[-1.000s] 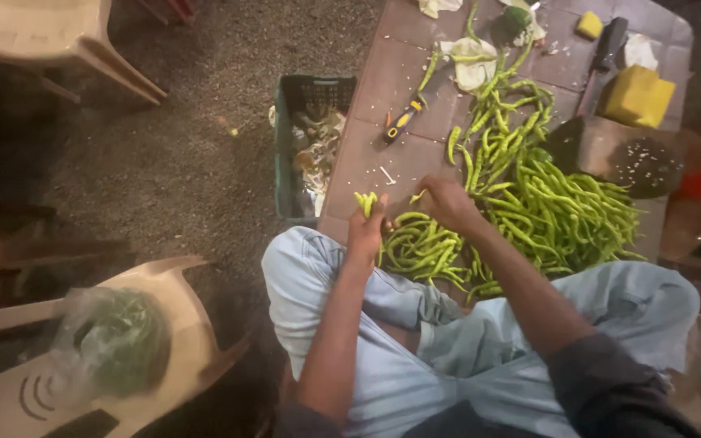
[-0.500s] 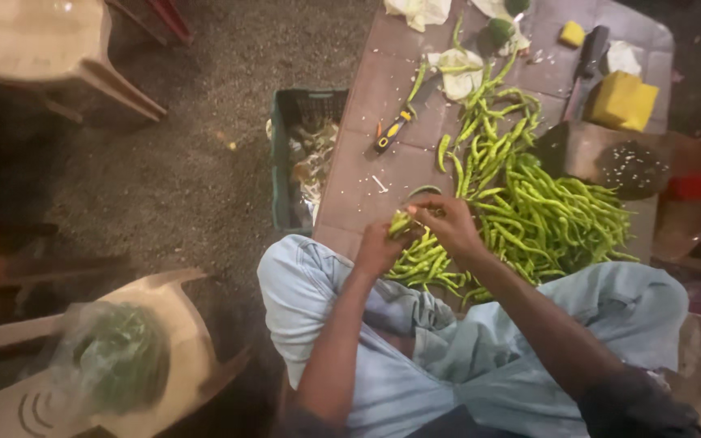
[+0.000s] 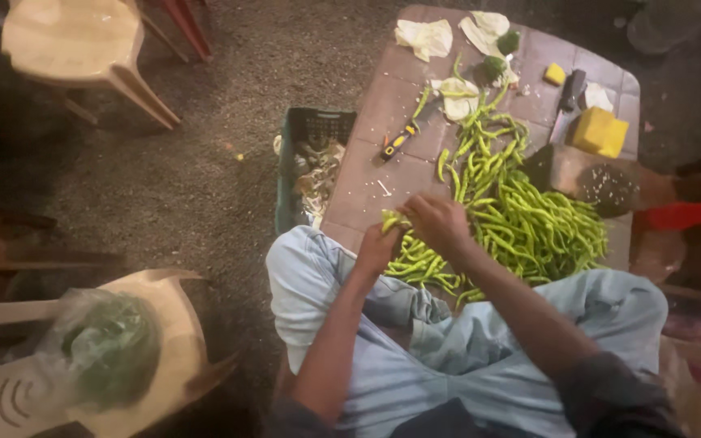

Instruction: The person snaps the stems off green chilies by hand, tossing the stems into a crate and piling the chilies on a table.

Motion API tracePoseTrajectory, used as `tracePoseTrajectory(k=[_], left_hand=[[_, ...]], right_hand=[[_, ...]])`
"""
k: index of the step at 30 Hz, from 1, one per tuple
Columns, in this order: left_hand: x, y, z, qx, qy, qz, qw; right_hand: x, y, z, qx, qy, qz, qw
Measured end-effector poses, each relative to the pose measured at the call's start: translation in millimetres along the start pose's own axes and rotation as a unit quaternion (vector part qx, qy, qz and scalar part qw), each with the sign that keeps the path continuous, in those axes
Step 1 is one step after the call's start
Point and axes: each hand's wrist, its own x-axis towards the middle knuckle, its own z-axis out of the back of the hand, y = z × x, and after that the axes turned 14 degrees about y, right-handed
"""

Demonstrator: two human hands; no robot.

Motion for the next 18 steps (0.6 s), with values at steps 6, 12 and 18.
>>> tracePoseTrajectory(k=[6,12,18], left_hand=[[9.8,14.8,14.8,-0.114,-0.063,-0.051,0.99],[30.5,11.8,21.6,-0.189,-0.12,-0.005,0.975],[31.3,8.7,-8.6,0.286,0.113,0.106,0.945]], right_hand=[[104.3,-38.7,-78.0,0.229,-0.005,-0.165,0.959],[208.8,-79.9,-84.8,0.506,0.155,-0.242,0.813],[201.8,-115.1,-32.1,0.185,0.084,-0.087,0.975]])
